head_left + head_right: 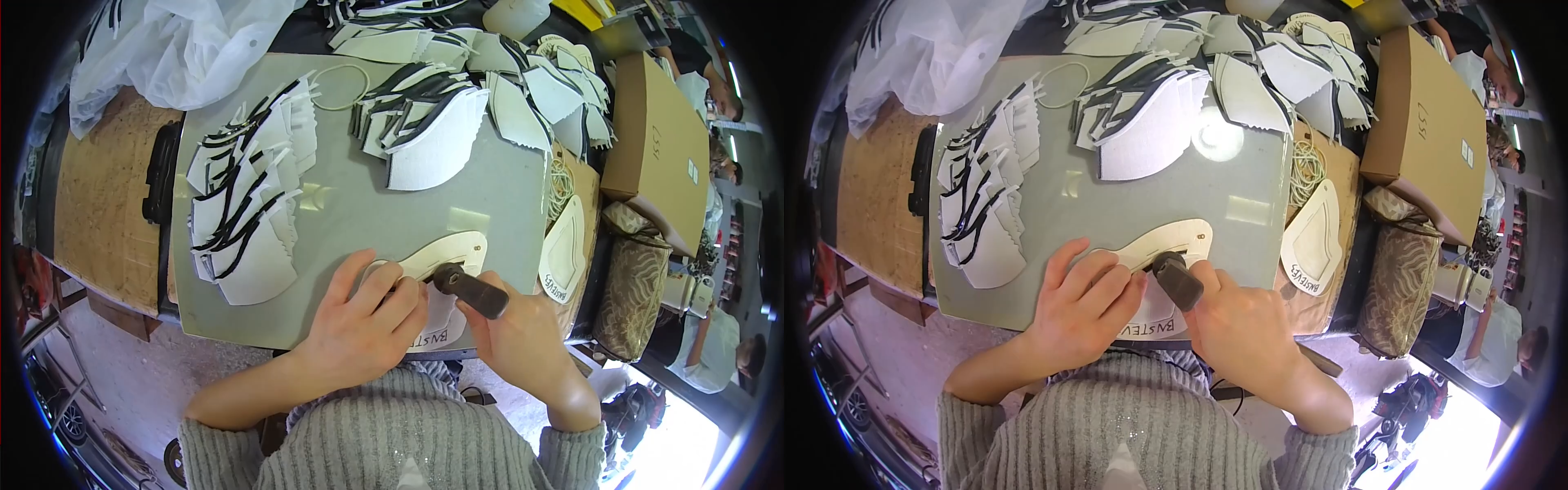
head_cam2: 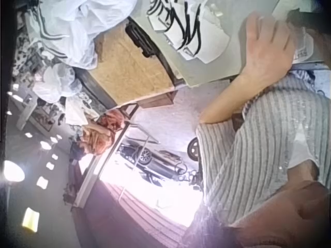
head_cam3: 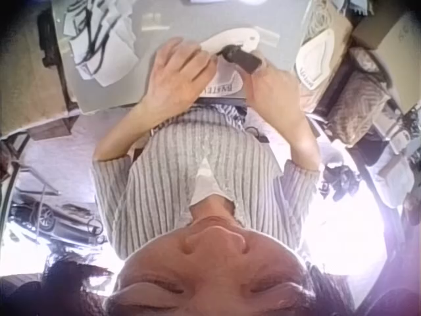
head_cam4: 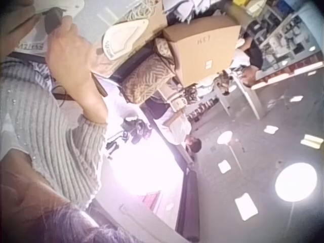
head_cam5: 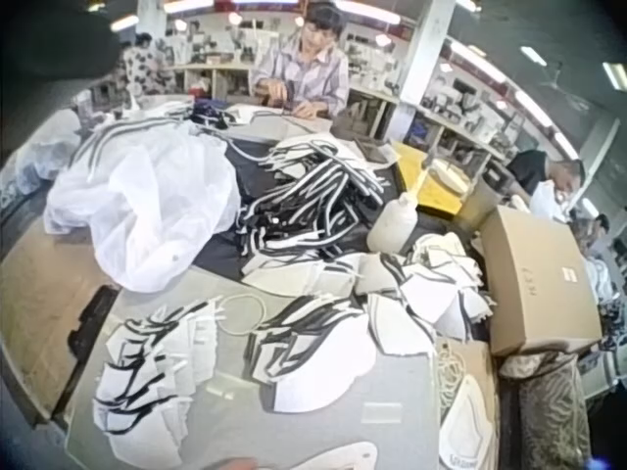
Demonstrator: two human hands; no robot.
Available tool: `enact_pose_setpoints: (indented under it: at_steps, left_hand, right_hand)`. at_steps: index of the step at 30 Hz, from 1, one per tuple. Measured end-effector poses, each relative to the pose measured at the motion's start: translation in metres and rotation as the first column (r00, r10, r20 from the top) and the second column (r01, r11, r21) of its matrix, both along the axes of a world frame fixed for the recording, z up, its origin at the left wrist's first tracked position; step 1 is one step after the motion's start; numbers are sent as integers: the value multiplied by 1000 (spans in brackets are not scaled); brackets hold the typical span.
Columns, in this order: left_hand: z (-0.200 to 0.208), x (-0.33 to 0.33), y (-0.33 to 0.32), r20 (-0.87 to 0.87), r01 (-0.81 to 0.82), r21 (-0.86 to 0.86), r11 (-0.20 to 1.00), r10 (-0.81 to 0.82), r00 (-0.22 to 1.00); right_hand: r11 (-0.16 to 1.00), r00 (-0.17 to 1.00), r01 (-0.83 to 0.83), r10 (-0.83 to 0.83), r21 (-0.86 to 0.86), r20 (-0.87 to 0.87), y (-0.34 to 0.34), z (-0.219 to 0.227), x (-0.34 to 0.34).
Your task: The recorder is using a hammer to flatten and assemble leather shoe upper components on a workbench.
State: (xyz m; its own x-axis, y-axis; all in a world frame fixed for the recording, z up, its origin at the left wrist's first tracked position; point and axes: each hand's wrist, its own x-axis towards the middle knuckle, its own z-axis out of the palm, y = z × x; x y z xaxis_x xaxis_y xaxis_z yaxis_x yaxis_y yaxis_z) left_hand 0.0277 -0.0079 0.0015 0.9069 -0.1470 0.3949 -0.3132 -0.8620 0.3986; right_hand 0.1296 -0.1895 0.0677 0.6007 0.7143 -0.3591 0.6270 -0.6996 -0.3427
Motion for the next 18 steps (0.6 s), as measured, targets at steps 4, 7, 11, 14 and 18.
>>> enact_pose_setpoints:
  at_steps: [4,7,11,14,18]
  left_hand:
    - [-1,-2,0,11,-15,-10,1000,15,1000]
    - [-1,1,-4,-81,-173,-225,959,159,984]
    - [-6,-1,7,-71,-87,-288,954,69,995]
    - [-7,-6,6,-27,-52,-102,993,50,998]
    - [-5,-6,5,24,-29,-72,997,31,999]
  right_hand:
    - [973,998,57,-60,224,5,7,11,2]
    - [1000,998,-26,27,-13,52,-1,-5,-2]
    - [1000,1000,-1,0,18,13,0,-2,3]
    - [1000,1000,7,-7,21,-3,5,10,6]
    - [993,1000,-11,14,119,-21,9,7,-2]
